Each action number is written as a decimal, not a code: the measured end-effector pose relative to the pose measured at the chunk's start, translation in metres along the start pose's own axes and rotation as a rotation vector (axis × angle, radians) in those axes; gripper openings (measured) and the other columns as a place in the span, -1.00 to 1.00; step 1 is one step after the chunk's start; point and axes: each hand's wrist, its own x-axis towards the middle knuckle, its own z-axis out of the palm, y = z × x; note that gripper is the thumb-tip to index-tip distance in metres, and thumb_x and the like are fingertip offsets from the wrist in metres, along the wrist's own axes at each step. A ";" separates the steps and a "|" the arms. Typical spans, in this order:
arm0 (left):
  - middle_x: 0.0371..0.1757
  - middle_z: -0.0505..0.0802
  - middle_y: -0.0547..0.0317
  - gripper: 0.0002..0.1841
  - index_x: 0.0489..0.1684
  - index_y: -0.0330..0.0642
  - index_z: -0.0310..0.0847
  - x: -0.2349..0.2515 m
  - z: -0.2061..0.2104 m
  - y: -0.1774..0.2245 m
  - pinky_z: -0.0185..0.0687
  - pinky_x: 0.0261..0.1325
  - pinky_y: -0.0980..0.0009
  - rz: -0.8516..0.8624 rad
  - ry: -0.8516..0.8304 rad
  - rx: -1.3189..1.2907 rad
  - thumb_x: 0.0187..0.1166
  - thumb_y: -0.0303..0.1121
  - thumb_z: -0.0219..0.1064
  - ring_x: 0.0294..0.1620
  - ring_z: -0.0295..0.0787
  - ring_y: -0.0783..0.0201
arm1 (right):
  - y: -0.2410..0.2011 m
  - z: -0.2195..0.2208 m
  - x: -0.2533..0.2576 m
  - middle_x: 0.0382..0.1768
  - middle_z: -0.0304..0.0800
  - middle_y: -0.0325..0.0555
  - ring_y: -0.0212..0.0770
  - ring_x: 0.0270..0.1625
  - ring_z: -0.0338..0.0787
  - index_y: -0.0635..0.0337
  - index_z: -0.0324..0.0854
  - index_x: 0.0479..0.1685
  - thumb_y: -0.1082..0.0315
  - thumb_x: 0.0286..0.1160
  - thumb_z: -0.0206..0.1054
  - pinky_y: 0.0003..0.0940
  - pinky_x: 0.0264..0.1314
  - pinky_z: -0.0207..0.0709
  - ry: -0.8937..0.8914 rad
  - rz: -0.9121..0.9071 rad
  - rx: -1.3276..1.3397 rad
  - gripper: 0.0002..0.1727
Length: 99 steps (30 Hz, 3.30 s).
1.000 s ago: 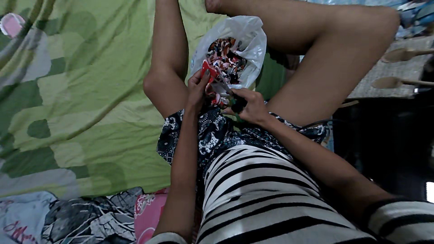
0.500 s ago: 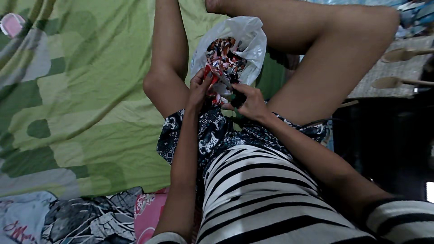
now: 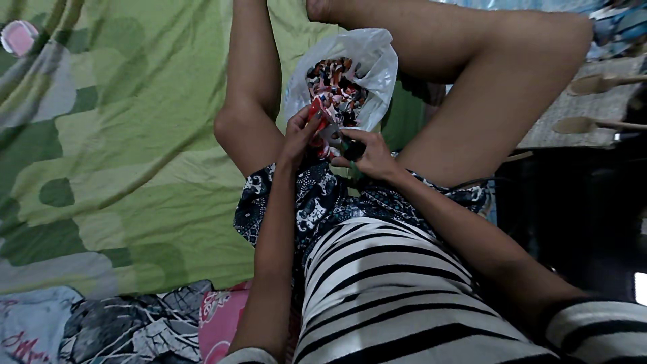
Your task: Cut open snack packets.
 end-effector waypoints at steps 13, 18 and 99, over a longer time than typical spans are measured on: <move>-0.28 0.78 0.45 -0.83 0.03 -0.23 0.61 0.000 0.002 0.000 0.67 -0.16 0.60 -0.004 0.021 0.024 0.72 -0.47 0.10 -0.31 0.70 0.63 | 0.000 0.004 0.001 -0.24 0.84 -0.03 -0.34 -0.33 0.75 0.29 0.73 0.12 0.08 0.26 0.62 -0.34 -0.19 0.65 -0.003 0.009 0.017 -0.46; -0.36 0.74 0.49 -0.85 -0.07 -0.17 0.60 0.000 0.003 0.001 0.59 -0.26 0.65 -0.003 0.045 0.008 0.74 -0.46 0.09 -0.39 0.62 0.67 | -0.004 0.003 0.000 -0.29 0.83 -0.02 -0.28 -0.33 0.77 0.34 0.72 0.07 0.15 0.21 0.65 -0.27 -0.19 0.64 -0.011 0.044 0.006 -0.48; -0.18 0.89 0.49 -0.48 0.53 -0.19 0.29 -0.002 0.002 0.007 0.78 -0.04 0.55 -0.012 -0.054 -0.209 0.56 -0.66 0.15 -0.23 0.84 0.58 | -0.001 0.009 -0.003 -0.51 0.66 -0.60 -0.61 -0.57 0.62 -0.05 0.57 -0.13 -0.01 0.28 0.58 -0.68 -0.51 0.57 -0.285 0.129 0.805 -0.62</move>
